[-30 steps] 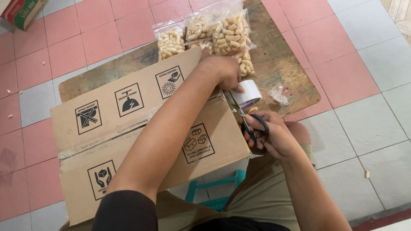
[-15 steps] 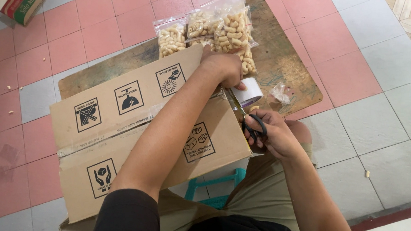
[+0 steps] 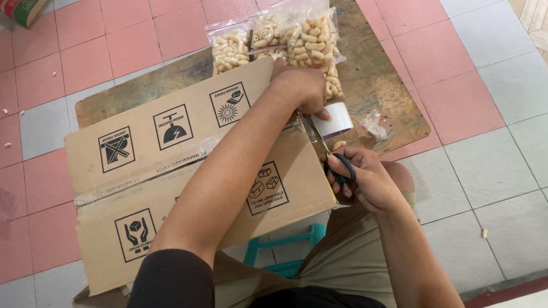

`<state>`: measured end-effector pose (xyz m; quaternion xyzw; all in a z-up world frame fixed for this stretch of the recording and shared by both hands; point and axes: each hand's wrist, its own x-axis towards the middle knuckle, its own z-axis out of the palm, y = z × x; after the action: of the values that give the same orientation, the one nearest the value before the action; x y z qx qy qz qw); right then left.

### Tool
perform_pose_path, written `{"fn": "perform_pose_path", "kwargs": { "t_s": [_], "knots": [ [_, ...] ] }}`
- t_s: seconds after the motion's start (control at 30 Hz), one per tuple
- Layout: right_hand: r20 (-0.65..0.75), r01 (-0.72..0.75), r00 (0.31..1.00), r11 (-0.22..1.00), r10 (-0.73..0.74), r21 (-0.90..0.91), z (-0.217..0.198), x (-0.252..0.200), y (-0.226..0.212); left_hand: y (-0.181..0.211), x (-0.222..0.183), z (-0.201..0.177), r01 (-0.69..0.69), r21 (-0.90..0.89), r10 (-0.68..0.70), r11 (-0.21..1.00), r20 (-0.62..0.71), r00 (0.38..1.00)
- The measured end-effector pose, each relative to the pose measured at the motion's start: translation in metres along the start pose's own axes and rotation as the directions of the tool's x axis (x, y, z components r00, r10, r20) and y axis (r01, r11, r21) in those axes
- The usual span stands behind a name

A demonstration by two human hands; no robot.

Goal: Packing snack bags into a cardboard box and sealing it with adhesive tape.

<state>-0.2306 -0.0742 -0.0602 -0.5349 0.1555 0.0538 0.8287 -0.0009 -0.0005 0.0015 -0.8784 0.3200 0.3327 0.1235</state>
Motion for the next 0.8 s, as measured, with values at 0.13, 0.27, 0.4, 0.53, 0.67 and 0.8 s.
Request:
{"fn": "perform_pose_path", "kwargs": {
  "t_s": [0.13, 0.27, 0.4, 0.53, 0.67, 0.8],
  "knots": [
    [0.003, 0.017, 1.0, 1.0, -0.016, -0.006, -0.003, 0.001, 0.006, -0.002, 0.004, 0.002, -0.003, -0.025, 0.003, 1.0, -0.001, 1.0],
    [0.002, 0.031, 1.0, 0.999, -0.031, -0.03, -0.002, 0.002, 0.005, -0.001, -0.003, -0.001, -0.027, -0.06, 0.028, 0.998, 0.011, 1.0],
    [0.019, 0.054, 0.998, 0.997, -0.053, -0.049, 0.0, 0.002, 0.003, 0.0, -0.02, -0.01, -0.06, -0.095, 0.061, 0.994, 0.013, 0.998],
    [0.03, 0.051, 0.998, 0.998, -0.05, -0.035, -0.001, 0.003, 0.002, -0.005, 0.007, 0.003, -0.049, -0.08, 0.048, 0.996, -0.016, 0.999],
    [0.03, 0.078, 0.997, 0.996, -0.077, -0.044, -0.004, 0.008, 0.007, -0.003, -0.011, -0.004, -0.064, -0.123, 0.061, 0.99, -0.03, 0.998],
    [0.011, 0.09, 0.996, 0.994, -0.089, -0.066, -0.003, 0.006, 0.008, -0.003, -0.014, -0.002, -0.056, -0.165, 0.046, 0.985, -0.063, 0.997]
  ]
}}
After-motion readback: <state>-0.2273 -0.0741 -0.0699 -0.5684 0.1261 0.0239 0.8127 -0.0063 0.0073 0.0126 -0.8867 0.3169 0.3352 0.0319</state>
